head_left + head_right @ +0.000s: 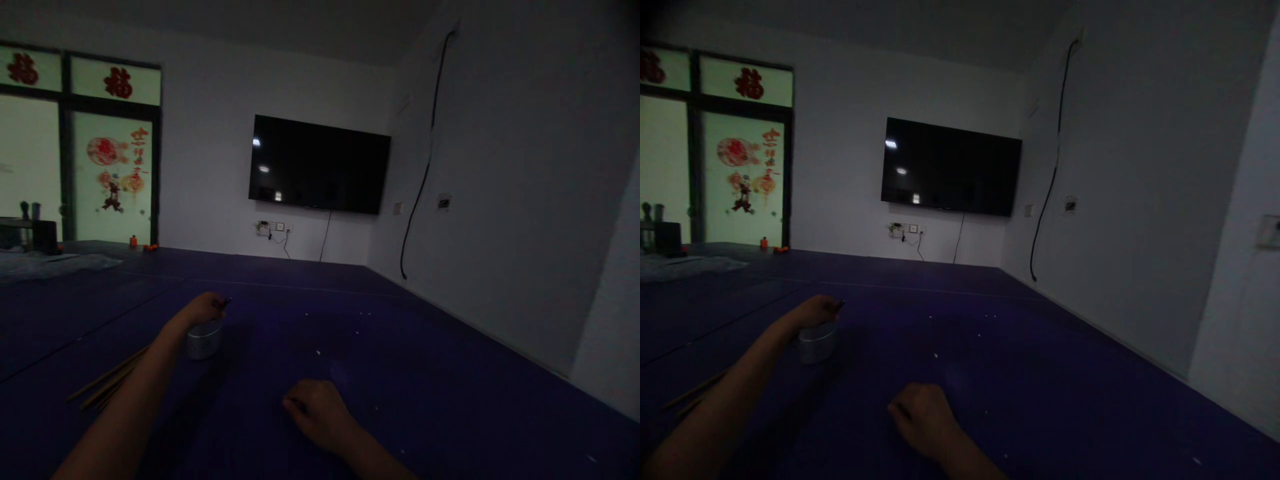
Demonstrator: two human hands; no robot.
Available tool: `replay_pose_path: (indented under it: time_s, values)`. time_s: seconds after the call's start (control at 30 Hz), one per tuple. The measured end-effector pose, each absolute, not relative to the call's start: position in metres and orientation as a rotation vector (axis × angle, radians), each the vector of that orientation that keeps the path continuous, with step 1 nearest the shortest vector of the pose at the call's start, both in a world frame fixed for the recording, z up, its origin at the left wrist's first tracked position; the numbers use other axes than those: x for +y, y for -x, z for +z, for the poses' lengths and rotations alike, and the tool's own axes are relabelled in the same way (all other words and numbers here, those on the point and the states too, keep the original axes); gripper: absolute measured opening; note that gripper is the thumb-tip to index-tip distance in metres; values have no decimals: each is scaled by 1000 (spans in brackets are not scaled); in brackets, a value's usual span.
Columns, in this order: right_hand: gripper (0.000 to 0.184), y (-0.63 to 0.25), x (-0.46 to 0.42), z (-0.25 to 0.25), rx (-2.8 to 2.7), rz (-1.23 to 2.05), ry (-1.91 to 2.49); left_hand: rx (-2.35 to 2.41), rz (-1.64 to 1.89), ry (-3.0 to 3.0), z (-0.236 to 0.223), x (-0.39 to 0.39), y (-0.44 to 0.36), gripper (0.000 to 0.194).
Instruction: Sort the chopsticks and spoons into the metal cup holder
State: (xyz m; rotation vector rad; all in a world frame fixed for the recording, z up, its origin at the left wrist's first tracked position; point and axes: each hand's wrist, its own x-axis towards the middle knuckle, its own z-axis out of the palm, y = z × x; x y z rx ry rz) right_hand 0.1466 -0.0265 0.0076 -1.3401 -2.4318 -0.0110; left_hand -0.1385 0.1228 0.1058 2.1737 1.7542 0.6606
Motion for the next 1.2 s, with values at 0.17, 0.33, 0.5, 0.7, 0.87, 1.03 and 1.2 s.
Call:
replay_pose_path:
  time_s: [0.17, 0.33, 0.5, 0.7, 0.87, 1.03, 1.2]
  values:
    - [25, -146, -29, 11, -2427, -4, 1336, 1777, 652, -2229, 106, 124, 138, 11]
    - [25, -145, -30, 12, -2434, -2, 1346, 1811, 626, -2267, 108, 124, 138, 8]
    - [26, -145, -30, 11, -2437, 9, 1343, 1828, 612, -2290, 110, 122, 139, 7]
    - [27, -145, -30, 10, -2451, -4, 1345, 1856, 610, -2298, 111, 121, 140, 7]
    - [25, -146, -29, 10, -2454, -21, 1346, 1872, 602, -2294, 111, 122, 140, 7]
    - [25, -145, -29, 12, -2465, -15, 1366, 1864, 602, -2301, 108, 124, 141, 7]
    - [25, -145, -29, 12, -2469, -2, 1375, 1850, 605, -2303, 105, 126, 141, 7]
